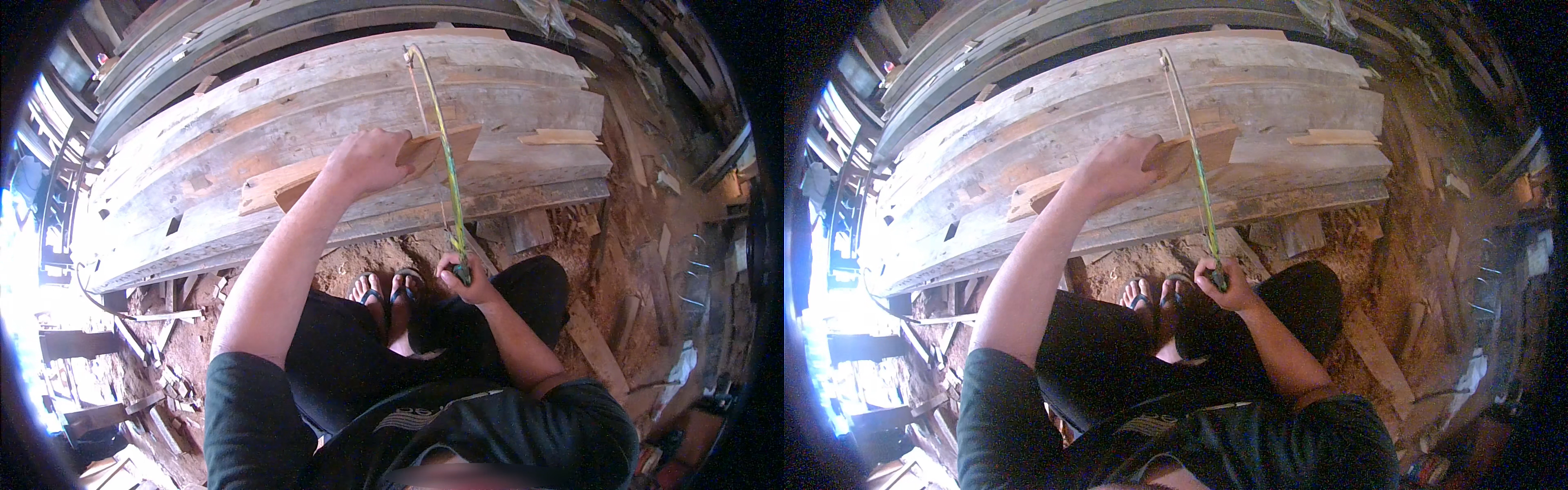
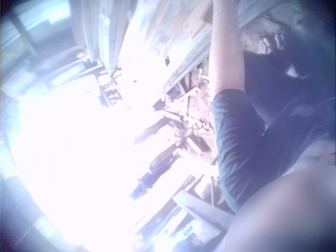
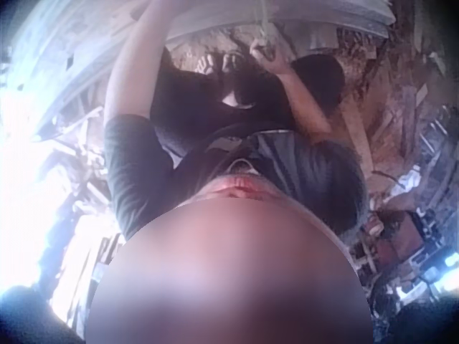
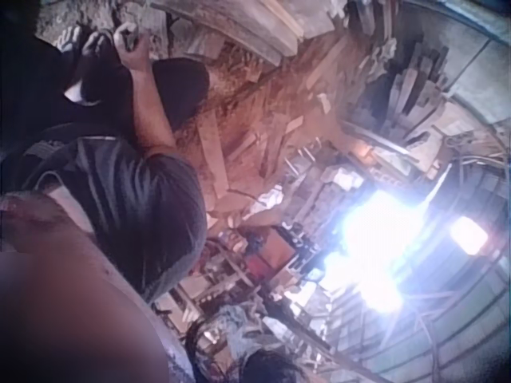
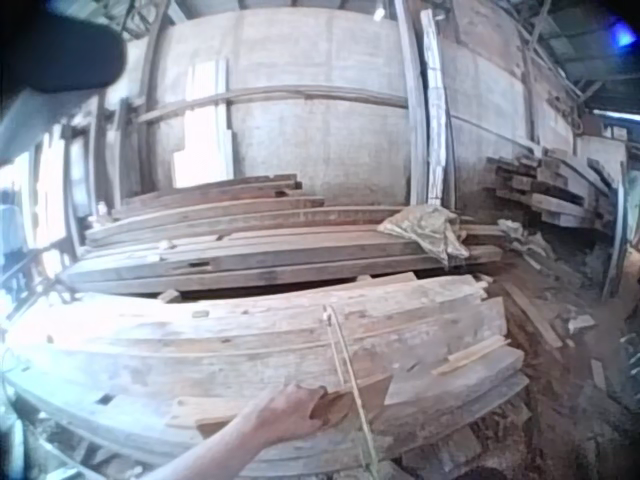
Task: The person uses a hand saw to cut a small wooden plank resting on a larger wooden surface. They hold the plank steady with their left hand while sawing with their right hand, creating a straight cut through the wood.
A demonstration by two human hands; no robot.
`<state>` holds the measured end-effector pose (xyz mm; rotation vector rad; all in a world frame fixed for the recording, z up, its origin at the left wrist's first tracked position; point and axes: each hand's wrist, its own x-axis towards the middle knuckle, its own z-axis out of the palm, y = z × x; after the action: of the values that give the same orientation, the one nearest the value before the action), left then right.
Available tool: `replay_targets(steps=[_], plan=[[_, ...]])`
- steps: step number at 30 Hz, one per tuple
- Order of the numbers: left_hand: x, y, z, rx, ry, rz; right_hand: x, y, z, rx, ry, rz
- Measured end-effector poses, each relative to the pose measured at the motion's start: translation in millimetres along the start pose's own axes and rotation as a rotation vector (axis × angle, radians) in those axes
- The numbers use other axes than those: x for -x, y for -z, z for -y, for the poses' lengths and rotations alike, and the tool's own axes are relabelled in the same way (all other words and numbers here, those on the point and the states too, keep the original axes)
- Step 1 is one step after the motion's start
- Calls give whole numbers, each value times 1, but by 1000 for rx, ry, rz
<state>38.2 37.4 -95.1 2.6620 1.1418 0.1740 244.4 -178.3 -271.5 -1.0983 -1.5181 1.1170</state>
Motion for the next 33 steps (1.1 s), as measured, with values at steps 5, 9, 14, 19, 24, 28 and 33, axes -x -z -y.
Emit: replay_targets(steps=[5, 9, 14, 19, 24, 28, 33], plan=[[4, 4, -4, -6, 10, -4, -2, 2, -4, 51, 28, 12], [6, 13, -8, 32, -58, -117, -6, 1, -7, 58, 48, -38], [34, 47, -19, -95, -45, -279, -7, 1, 1, 28, -62, -9], [128, 110, -103, 350, -303, -648, -9, 6, 15, -46, -90, 10], [170, 133, -187, 1055, -671, -723, -12, 5, 22, -7, -51, 28], [145, 119, -173, 1111, -1119, -694, -12, 7, 25, -57, -15, 10], [163, 91, -156, 1084, -1080, -498, -11, 6, 26, -37, -35, -1]])
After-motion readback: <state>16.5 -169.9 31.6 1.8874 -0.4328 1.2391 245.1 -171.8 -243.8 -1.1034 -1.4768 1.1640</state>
